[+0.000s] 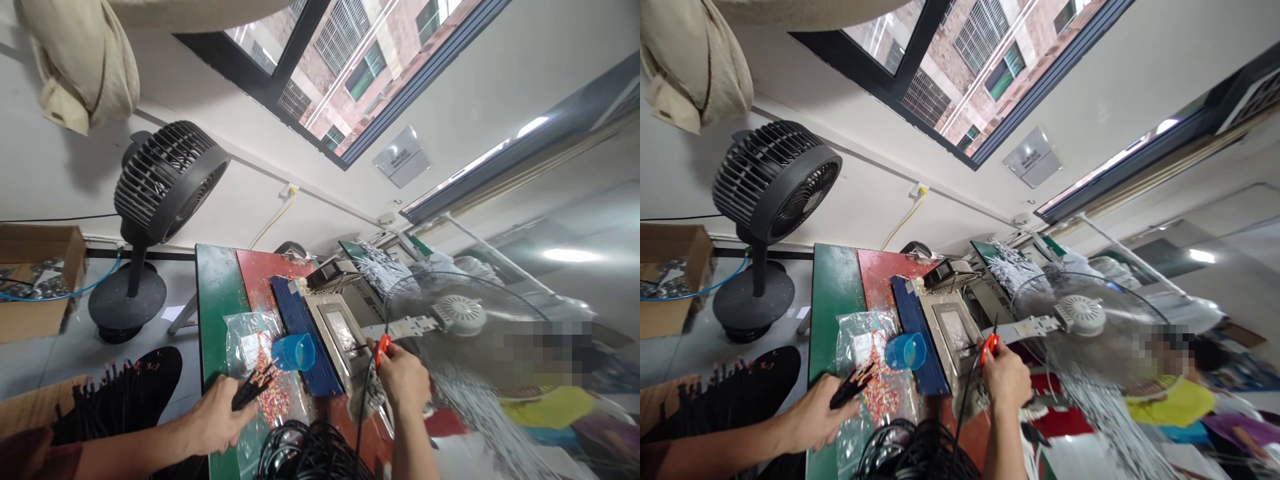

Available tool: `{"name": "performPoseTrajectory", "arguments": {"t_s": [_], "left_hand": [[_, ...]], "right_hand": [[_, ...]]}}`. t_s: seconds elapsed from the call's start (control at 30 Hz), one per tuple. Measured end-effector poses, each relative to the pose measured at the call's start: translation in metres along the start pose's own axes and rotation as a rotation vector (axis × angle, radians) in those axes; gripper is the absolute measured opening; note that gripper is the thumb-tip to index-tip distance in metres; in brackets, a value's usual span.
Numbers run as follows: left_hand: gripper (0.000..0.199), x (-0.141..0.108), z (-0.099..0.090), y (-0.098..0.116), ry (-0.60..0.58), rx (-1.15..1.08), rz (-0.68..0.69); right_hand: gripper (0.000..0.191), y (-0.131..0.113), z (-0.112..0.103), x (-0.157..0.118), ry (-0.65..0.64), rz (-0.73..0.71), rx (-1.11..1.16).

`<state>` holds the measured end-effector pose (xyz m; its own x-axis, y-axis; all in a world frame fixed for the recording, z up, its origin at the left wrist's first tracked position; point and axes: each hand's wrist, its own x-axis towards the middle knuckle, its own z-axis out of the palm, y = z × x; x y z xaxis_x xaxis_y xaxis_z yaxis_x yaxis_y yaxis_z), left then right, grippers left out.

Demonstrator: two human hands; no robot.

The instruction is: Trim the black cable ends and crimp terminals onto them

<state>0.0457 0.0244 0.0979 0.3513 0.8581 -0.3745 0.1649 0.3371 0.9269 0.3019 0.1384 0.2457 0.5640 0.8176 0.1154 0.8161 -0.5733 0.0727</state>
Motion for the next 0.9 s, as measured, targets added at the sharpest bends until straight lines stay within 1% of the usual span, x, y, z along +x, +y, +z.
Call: {"name": "performPoseTrajectory", "arguments": {"t_s": [0.2, 0.5, 0.7, 0.9], "left_hand": [[0.04, -0.0008, -0.0015, 0.0026, -0.002, -0.01, 0.027], [0.039, -0.0036, -0.0028, 0.006, -0.003, 0.001, 0.034], [0.04, -0.0027, -0.0035, 0.0043, -0.004, 0.008, 0.046], [0.046, -0.0019, -0.0014, 0.0015, -0.001, -0.003, 0.034]], "right_hand": [[0.055, 0.0001, -0.0003, 0.0003, -0.023, 0.016, -0.008], [0.054, 0.0023, 0.0013, 0.0018, -0.036, 0.01, 0.001], [0.055, 0.0004, 0.0001, 0.0019, -0.041, 0.016, 0.001], [0.055, 0.0, -0.003, -0.0009, -0.043, 0.017, -0.008]]}}
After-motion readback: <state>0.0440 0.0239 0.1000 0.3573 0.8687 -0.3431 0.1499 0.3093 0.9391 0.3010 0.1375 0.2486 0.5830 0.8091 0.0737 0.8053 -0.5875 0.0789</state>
